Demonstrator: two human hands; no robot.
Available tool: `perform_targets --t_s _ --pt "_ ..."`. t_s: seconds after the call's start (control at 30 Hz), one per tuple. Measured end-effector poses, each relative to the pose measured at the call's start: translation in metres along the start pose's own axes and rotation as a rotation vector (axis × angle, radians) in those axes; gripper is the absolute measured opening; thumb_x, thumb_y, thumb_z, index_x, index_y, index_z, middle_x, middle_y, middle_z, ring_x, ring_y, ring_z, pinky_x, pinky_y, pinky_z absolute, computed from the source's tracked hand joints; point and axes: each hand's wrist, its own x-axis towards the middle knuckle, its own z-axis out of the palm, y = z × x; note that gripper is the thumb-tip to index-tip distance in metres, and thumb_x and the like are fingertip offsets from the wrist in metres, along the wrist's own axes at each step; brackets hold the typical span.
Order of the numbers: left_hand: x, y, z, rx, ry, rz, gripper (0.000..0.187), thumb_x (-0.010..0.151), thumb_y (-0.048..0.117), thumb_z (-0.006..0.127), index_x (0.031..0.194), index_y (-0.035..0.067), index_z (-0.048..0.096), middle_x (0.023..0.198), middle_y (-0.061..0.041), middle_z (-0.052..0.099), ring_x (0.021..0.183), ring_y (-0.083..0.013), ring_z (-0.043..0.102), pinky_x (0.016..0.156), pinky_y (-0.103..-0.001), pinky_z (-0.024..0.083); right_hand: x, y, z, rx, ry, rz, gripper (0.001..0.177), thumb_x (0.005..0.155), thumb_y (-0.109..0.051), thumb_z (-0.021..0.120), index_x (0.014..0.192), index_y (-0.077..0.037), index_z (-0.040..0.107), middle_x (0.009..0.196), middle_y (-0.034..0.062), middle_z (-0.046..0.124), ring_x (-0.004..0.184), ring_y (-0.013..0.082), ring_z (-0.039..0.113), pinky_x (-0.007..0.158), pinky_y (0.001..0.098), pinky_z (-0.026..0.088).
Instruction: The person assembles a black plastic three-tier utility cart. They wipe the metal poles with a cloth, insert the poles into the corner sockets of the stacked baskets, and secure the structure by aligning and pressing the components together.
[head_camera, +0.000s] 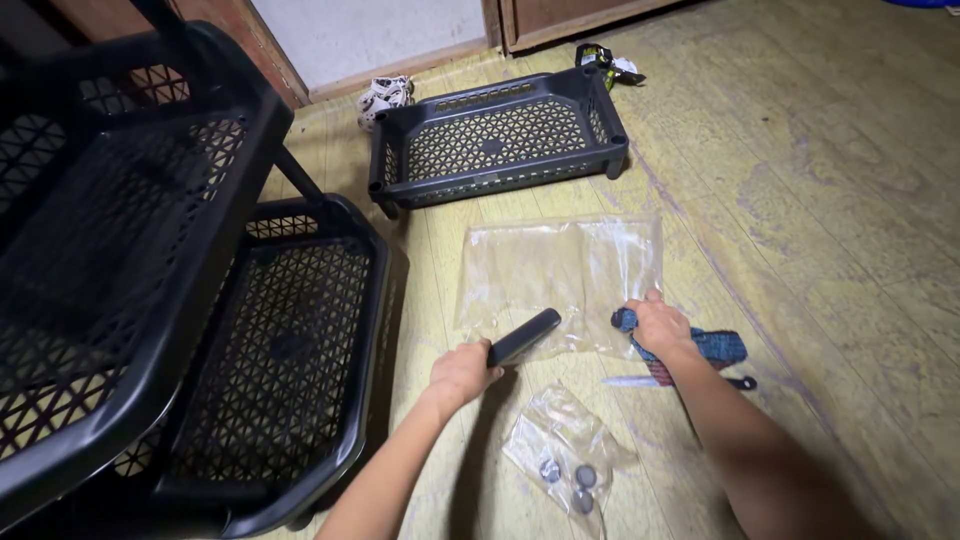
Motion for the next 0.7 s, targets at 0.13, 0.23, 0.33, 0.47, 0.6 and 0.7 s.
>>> perform_targets --t_s 0.13,0.23,0.33,0.47,0.6,0.7 --pt "-0.016 -0.002 -0.017 -0.023 -0.003 0.009 0.042 0.089 0.04 0.073 0.122 0.014 0.065 0.112 -0.014 0.072 0.107 -0.0333 0.069 0.091 -0.046 0.055 -0.006 -0.007 -0.002 -0.017 -0.034 -0.046 0.056 0.086 -0.012 0.068 0.135 -0.037 0.06 0.144 0.0047 0.051 0.131 0.0281 0.056 0.105 0.0415 0.05" --pt "-0.026 -0.007 -0.035 -0.09 0.044 0.011 0.042 0.088 0.038 0.074 0.121 0.014 0.066 0.112 -0.014 0.072 0.107 -0.0329 0.069 0.092 -0.046 0.054 -0.004 -0.017 -0.007 0.03 -0.016 -0.032 0.054 0.086 -0.012 0.068 0.134 -0.037 0.062 0.144 0.0056 0.052 0.134 0.028 0.055 0.107 0.0411 0.048" --pt "-0.034 -0.019 -0.048 -0.169 0.123 0.016 0.043 0.085 0.036 0.075 0.121 0.012 0.067 0.11 -0.016 0.072 0.105 -0.0333 0.069 0.09 -0.046 0.054 0.002 -0.031 -0.012 0.174 0.016 -0.178 0.05 0.082 -0.014 0.071 0.129 -0.029 0.066 0.134 0.0106 0.061 0.127 0.0311 0.059 0.103 0.0411 0.05" --pt "-0.037 -0.037 -0.055 -0.28 0.145 -0.053 0.041 0.086 0.034 0.074 0.115 0.006 0.069 0.094 -0.016 0.075 0.084 -0.0285 0.074 0.078 -0.041 0.058 0.005 -0.058 -0.006 0.219 -0.323 -0.668 0.041 0.078 -0.02 0.077 0.118 -0.019 0.072 0.117 0.0111 0.073 0.114 0.0293 0.068 0.099 0.0363 0.053" --pt "-0.045 -0.04 -0.068 -0.481 0.129 -0.079 0.039 0.085 0.029 0.075 0.111 0.002 0.068 0.079 -0.014 0.073 0.061 -0.0221 0.071 0.056 -0.036 0.058 -0.025 -0.093 0.019 0.078 -0.685 -0.78 0.046 0.079 -0.021 0.072 0.125 -0.022 0.073 0.123 0.0061 0.075 0.113 0.0231 0.069 0.1 0.0345 0.052" --pt "-0.053 -0.031 -0.077 -0.575 0.166 -0.03 0.038 0.085 0.027 0.074 0.114 0.004 0.066 0.077 -0.013 0.071 0.056 -0.0198 0.067 0.049 -0.034 0.055 -0.034 -0.113 0.014 0.054 -0.673 -0.725 0.06 0.086 -0.023 0.065 0.145 -0.03 0.057 0.14 0.0042 0.064 0.125 0.021 0.059 0.107 0.0345 0.045"
